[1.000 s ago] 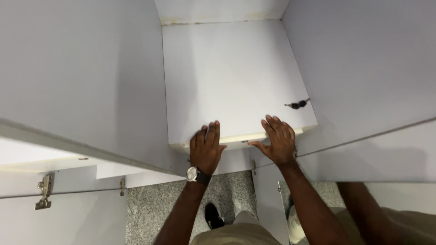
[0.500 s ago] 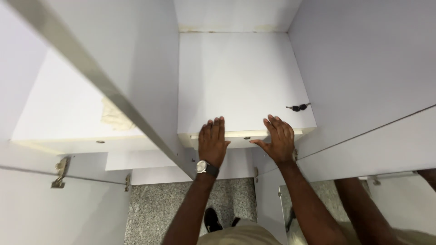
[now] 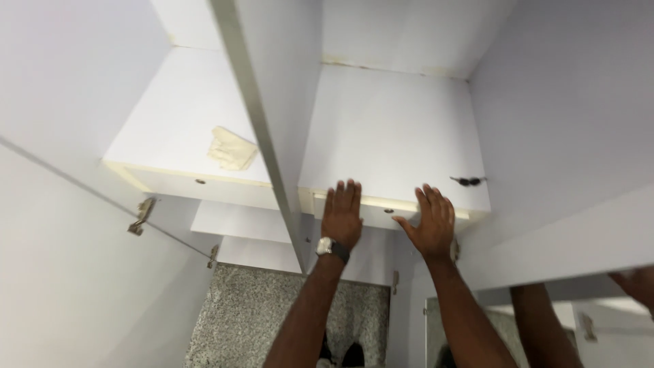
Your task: The person unlocks a white cabinet drawer using a key, pulls it open, and wipes the interior surfaces with a white cloth. They then close the drawer, wipe the top surface of the cabinet, and repeat the process of unlocking, opening, and cleaning the drawer.
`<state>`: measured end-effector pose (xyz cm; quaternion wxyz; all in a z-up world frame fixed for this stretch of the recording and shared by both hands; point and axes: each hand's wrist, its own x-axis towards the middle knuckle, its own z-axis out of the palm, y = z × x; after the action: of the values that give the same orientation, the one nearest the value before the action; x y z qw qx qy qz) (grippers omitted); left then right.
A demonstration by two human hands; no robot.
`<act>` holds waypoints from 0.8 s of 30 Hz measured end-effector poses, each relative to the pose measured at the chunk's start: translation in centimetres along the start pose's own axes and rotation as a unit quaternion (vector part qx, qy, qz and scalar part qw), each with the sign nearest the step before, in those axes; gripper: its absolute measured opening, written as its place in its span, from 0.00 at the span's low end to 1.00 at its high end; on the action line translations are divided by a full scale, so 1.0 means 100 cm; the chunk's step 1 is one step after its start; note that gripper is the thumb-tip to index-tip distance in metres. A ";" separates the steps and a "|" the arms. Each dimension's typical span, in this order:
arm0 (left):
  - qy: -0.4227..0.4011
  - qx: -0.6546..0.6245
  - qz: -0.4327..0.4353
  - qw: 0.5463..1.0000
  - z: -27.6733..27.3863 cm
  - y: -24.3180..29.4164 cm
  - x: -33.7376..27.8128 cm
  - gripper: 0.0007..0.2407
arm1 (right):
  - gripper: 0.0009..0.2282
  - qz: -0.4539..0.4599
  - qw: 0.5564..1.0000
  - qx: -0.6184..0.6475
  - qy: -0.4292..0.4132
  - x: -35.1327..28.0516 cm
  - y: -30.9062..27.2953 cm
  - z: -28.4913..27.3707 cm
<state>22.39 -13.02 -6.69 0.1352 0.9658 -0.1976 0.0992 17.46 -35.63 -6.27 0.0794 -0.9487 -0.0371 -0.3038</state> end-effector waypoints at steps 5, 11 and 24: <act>0.043 -0.016 0.018 0.999 0.054 -0.024 -0.089 0.22 | 0.32 0.017 0.997 0.072 0.007 -0.006 0.000 0.008; -0.149 -0.204 -0.071 0.965 0.045 -0.052 -0.181 0.22 | 0.22 0.085 0.993 0.076 0.025 0.016 0.024 0.017; -0.155 -0.338 -0.089 0.924 -0.039 -0.155 -0.176 0.15 | 0.13 0.177 0.979 -0.097 -0.024 0.028 0.091 0.025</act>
<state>12.34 8.15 -10.77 0.4297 0.8796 -0.1513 -0.1372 22.26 -44.13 -7.76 0.0390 -0.9503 0.1591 -0.2647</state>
